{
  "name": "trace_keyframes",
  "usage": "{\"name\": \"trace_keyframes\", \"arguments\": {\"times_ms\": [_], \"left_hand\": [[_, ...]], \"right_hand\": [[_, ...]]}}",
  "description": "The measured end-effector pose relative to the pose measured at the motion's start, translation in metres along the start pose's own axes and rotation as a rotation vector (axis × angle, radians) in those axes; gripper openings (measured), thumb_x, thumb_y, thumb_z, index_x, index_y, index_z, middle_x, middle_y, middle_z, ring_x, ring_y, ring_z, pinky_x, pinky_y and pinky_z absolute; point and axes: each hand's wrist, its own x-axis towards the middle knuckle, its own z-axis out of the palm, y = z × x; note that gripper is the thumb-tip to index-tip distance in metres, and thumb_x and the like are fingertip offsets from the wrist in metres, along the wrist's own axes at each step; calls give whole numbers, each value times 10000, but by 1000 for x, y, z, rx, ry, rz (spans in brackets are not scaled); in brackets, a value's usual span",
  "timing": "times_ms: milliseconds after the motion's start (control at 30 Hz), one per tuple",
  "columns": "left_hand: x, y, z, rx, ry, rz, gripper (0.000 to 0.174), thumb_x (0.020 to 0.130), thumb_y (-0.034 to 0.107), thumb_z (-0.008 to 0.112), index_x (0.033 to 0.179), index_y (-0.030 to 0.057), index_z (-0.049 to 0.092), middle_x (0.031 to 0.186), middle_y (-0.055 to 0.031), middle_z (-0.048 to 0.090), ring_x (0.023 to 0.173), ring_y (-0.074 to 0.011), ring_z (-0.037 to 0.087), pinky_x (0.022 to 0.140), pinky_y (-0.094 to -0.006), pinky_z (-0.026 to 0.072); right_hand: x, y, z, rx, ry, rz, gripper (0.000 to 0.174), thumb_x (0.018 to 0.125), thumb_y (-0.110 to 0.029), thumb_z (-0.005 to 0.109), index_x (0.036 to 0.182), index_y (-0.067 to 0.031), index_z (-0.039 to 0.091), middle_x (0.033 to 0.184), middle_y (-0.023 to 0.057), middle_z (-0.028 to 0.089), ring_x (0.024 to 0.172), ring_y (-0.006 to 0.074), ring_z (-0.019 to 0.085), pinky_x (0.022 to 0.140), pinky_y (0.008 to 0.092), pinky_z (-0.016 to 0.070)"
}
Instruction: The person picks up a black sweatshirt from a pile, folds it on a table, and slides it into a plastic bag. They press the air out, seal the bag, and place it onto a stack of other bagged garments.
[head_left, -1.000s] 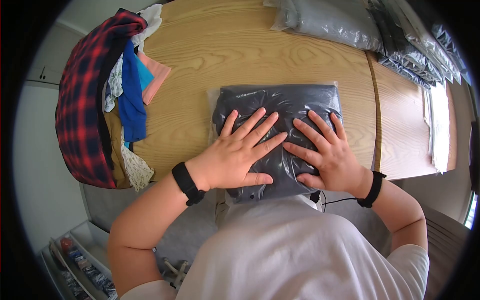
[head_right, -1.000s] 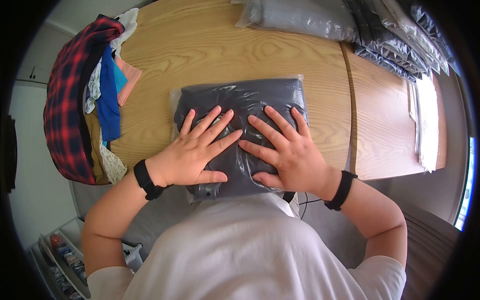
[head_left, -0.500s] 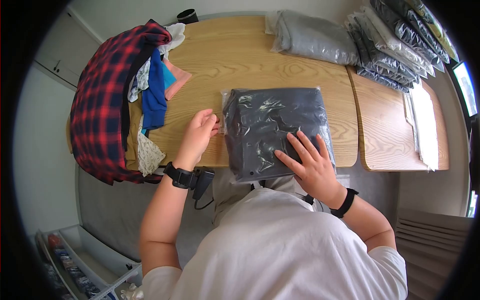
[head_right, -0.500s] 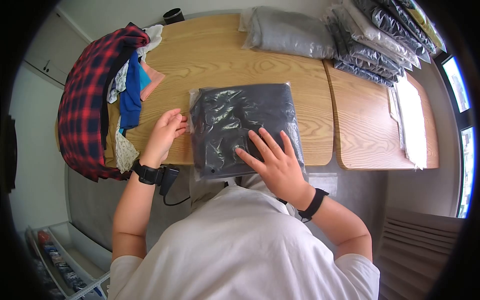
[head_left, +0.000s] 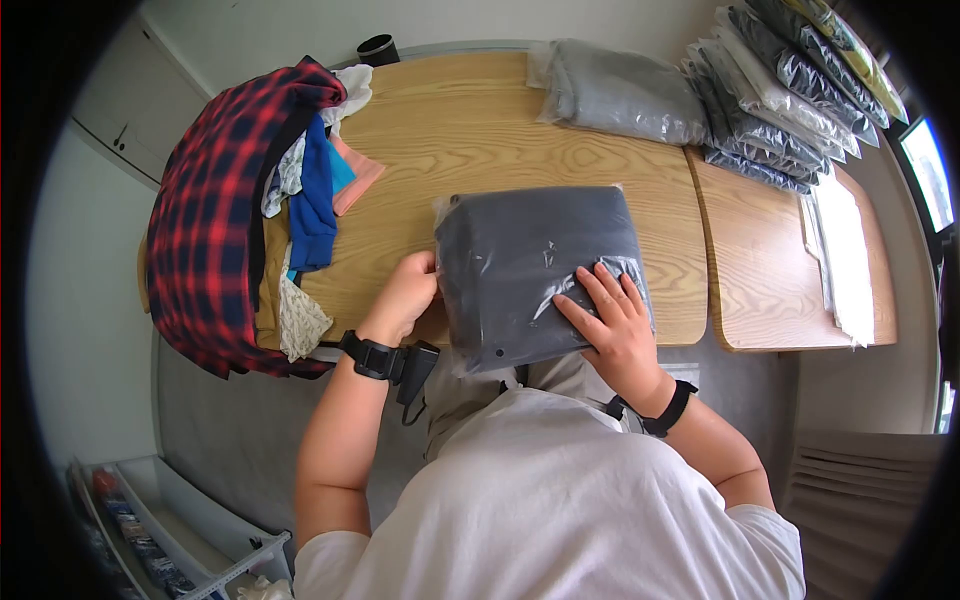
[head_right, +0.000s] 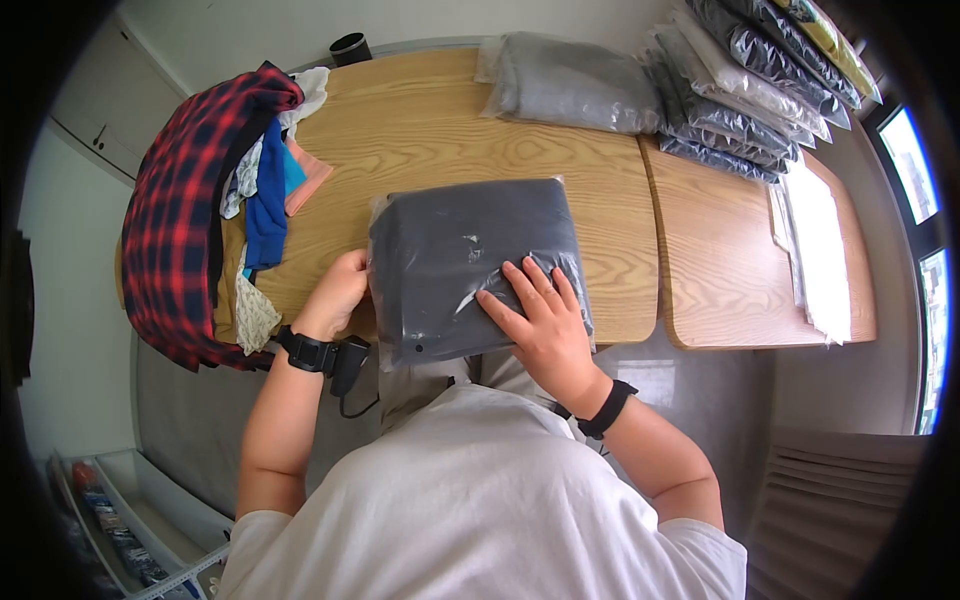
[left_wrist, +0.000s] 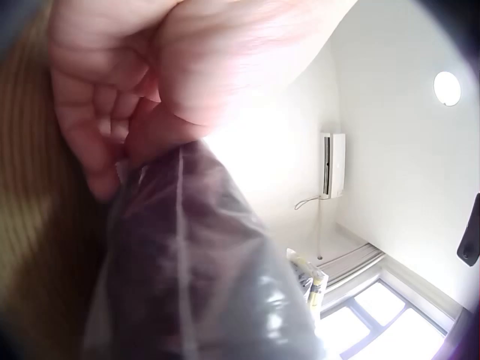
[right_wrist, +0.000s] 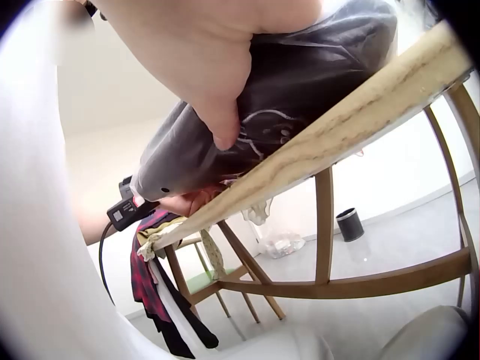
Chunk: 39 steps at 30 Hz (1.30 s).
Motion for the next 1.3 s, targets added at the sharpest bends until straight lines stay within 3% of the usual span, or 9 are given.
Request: {"name": "trace_keyframes", "arguments": {"times_ms": [267,500,633,700,733,767,833,933,1300], "left_hand": [[-20,12,8,-688,-113,-149,310,913,233,622,1130,16,584,1052,-72,640,878,-132,598,790,-301,480],[-22,9,28,-477,-58,16,349,886,227,673,1115,-14,569,1045,-90,638,923,-144,613,796,-311,509],[-17,16,29,-560,-36,-69,303,902,225,650,1091,-1,584,1026,-82,647,919,-141,621,786,-322,521],[-12,17,30,-712,-137,-73,297,914,240,628,1101,11,594,1049,-81,654,935,-156,630,810,-329,523],[-13,19,34,-713,-147,-69,297,914,240,628,1101,11,594,1049,-81,654,935,-156,630,810,-329,523],[-15,22,38,-750,-153,-81,304,918,244,621,1112,12,593,1071,-80,654,947,-165,632,824,-331,521],[-17,24,46,-789,-170,-83,312,921,249,614,1123,13,592,1093,-80,653,958,-174,634,838,-334,520],[-20,19,53,-816,-152,-99,319,930,248,599,1142,10,585,1130,-87,645,988,-187,632,881,-338,507],[-19,-10,55,-705,-30,-21,306,942,254,579,1155,34,591,1099,-60,659,957,-157,638,845,-323,511]], "right_hand": [[1,-4,7,-87,-59,-17,716,623,-58,741,1281,-243,527,1371,136,462,1292,351,407,1038,555,318],[8,-13,-18,-91,-89,23,712,621,-88,762,1282,-204,525,1376,130,453,1307,320,395,1049,551,306],[-3,-19,-44,360,48,-231,490,708,-141,759,1171,-92,603,1266,116,547,1187,297,516,962,445,420],[-19,-5,-31,702,-362,-301,372,783,-159,734,1130,-75,629,1195,115,584,1099,300,566,897,409,457],[-17,1,-21,860,-604,20,437,835,-264,708,1210,-80,578,1219,87,573,1139,263,538,942,393,433],[-17,5,-6,849,-600,23,437,835,-264,708,1210,-80,578,1219,87,573,1139,263,538,942,393,433],[-12,8,23,1821,-144,580,565,833,-368,689,1304,-119,501,1276,45,549,1197,221,491,1014,381,378],[4,12,36,2229,101,548,590,834,-436,651,1295,-99,504,1316,63,536,1258,216,438,1085,416,292],[17,20,44,2664,228,528,453,919,-347,506,1255,-44,536,1307,127,544,1235,306,463,1079,462,310]]}}
